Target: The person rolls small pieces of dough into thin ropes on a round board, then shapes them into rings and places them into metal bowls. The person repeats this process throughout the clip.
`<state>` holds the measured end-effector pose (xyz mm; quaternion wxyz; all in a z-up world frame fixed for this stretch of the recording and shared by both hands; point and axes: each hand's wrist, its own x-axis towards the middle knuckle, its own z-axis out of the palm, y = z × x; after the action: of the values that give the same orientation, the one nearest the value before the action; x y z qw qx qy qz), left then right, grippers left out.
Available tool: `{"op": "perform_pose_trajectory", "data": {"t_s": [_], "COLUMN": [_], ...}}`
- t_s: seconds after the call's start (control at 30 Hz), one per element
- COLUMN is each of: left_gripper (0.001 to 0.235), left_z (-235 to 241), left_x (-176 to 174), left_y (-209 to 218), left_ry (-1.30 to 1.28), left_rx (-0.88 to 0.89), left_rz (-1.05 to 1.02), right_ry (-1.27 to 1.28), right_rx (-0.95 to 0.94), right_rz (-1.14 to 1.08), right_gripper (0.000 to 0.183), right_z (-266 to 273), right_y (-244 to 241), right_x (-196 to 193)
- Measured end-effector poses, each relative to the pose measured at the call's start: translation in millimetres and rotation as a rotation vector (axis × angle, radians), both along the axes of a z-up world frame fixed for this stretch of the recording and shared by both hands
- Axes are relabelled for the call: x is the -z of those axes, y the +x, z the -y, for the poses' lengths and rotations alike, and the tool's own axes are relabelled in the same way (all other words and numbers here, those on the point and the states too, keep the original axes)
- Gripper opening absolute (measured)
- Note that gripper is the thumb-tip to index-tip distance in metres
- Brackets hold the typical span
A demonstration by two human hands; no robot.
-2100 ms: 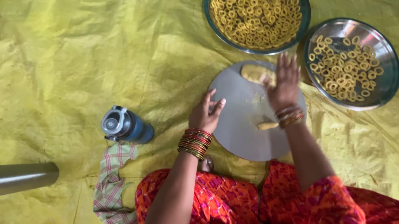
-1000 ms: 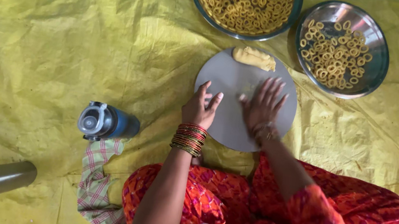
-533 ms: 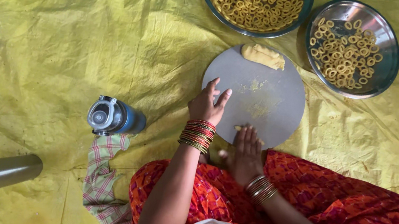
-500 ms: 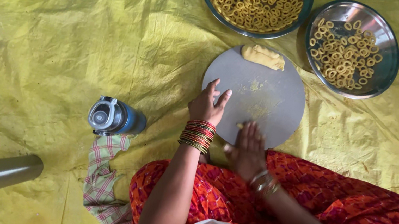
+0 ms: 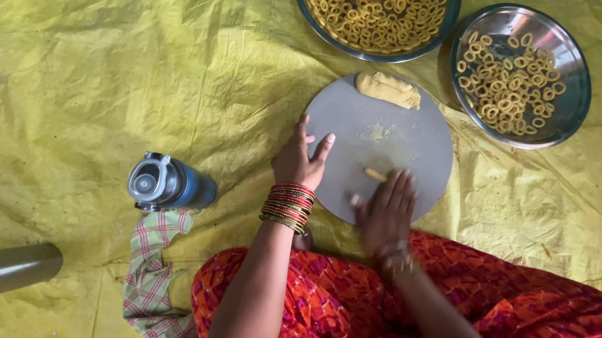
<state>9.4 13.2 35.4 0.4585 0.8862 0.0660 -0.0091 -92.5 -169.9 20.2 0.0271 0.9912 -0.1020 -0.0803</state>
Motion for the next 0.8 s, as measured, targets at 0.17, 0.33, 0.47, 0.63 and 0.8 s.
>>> {"op": "perform_pose_trajectory", "data": {"t_s": [0.17, 0.33, 0.47, 0.63, 0.8], "left_gripper": [0.077, 0.075, 0.073, 0.072, 0.073], "left_z": [6, -2, -5, 2, 3], "left_x": [-2, -3, -4, -5, -7], "left_y": [2, 3, -1, 0, 0], "left_ry": [0.018, 0.054, 0.025, -0.003, 0.032], "left_rx": [0.077, 0.059, 0.018, 0.015, 0.075], "left_rz": [-0.063, -0.086, -0.043, -0.016, -0.124], "right_ry": [0.068, 0.110, 0.129, -0.056, 0.061], "right_rx": [-0.069, 0.305, 0.266, -0.086, -0.007], "right_rz": [-0.124, 0.050, 0.100, -0.004, -0.161], "right_gripper": [0.100, 0.100, 0.096, 0.099, 0.097], "right_z": [9, 44, 34, -8, 7], "right_y": [-2, 124, 107, -12, 12], "right_x": [-17, -39, -30, -9, -30]}}
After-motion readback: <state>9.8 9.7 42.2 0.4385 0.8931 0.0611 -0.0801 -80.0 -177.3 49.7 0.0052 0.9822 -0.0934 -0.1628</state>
